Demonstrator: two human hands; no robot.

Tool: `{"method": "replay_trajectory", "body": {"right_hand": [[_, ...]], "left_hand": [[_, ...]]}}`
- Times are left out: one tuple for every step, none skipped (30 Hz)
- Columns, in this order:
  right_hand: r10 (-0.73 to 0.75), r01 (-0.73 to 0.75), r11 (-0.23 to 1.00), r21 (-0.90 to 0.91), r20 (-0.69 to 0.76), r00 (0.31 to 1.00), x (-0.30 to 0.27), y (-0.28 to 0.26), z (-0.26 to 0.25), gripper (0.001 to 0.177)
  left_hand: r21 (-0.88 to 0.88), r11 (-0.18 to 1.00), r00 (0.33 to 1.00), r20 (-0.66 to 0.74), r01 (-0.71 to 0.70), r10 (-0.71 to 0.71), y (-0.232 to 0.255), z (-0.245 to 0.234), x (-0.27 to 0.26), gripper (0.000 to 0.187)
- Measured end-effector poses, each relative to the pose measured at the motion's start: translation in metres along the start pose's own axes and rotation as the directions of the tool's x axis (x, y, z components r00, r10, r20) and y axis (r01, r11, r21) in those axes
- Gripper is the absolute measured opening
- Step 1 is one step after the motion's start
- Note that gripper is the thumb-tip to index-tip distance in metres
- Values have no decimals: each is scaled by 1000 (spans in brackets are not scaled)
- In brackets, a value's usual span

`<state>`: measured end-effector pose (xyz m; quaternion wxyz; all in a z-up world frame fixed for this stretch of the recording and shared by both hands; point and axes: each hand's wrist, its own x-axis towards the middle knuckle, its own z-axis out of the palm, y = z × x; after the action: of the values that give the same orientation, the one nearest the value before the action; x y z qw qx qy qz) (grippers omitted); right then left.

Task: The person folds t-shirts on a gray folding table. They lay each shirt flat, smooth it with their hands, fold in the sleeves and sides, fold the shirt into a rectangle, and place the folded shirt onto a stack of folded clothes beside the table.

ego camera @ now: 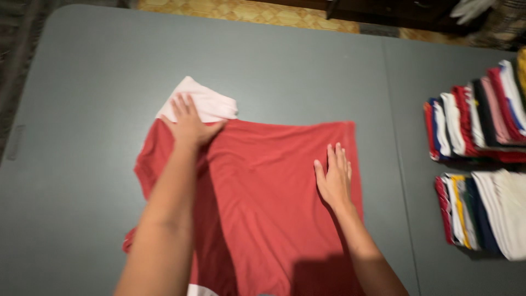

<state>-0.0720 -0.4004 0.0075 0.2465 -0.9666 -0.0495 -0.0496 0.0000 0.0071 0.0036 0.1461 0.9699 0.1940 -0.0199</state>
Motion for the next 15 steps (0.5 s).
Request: {"method": "replay_trajectory", "body": {"right_hand": [[10, -11, 998, -66, -13, 1000, -10, 12, -2, 67], [14, -17, 992, -128, -22, 1000, -16, 24, -3, 69], [19, -24, 982, -189, -31, 999, -21, 36, -4, 70], [6, -12, 986, -163, -40, 999, -21, 47, -4, 66], [-7, 0, 990, -138, -50, 999, -20, 58, -4, 61], [-21, 15, 994, -111, -58, 998, -18, 69, -3, 57], [9, -13, 999, -31, -118, 993, -13, 80, 0, 54], [41, -32, 998, 49, -173, 984, -3, 90, 3, 51], [76, -48, 990, 131, -223, 972, 9, 101, 6, 48], [81, -54, 992, 112, -256, 963, 25, 112, 9, 49], [85, -60, 994, 93, -288, 954, 44, 122, 12, 50], [84, -63, 995, 75, -319, 944, 63, 130, 15, 52], [115, -93, 992, 85, -301, 947, 80, 137, 16, 54], [143, -121, 988, 94, -279, 950, 95, 142, 18, 56], [179, -164, 983, 79, -253, 951, 108, 145, 20, 54]], "left_hand": [[-51, 998, 1000, 1, -22, 22, -4, -4, 0, 134], [-98, 994, 999, 0, -36, 37, -9, -9, -2, 127], [-146, 988, 999, -2, -51, 51, -9, -13, -6, 120], [-206, 974, 992, -108, -90, 68, -9, -15, -15, 110], [-261, 956, 974, -213, -134, 78, -9, -15, -31, 100], [-308, 934, 946, -316, -180, 78, -12, -16, -48, 90], [-301, 936, 932, -357, -181, 66, -18, -17, -68, 85], [-296, 938, 916, -399, -179, 49, -25, -17, -93, 80], [-289, 948, 913, -409, -130, 0, -34, -17, -116, 81], [-284, 956, 907, -418, -75, -53, -44, -16, -139, 81], [-314, 949, 902, -414, -14, -124, -54, -15, -157, 83], [-344, 938, 890, -411, 50, -198, -65, -15, -174, 85], [-327, 940, 884, -405, 99, -235, -74, -14, -187, 87], [-310, 938, 875, -400, 152, -274, -83, -12, -197, 90], [-293, 934, 863, -396, 205, -314, -91, -10, -203, 92]]}}
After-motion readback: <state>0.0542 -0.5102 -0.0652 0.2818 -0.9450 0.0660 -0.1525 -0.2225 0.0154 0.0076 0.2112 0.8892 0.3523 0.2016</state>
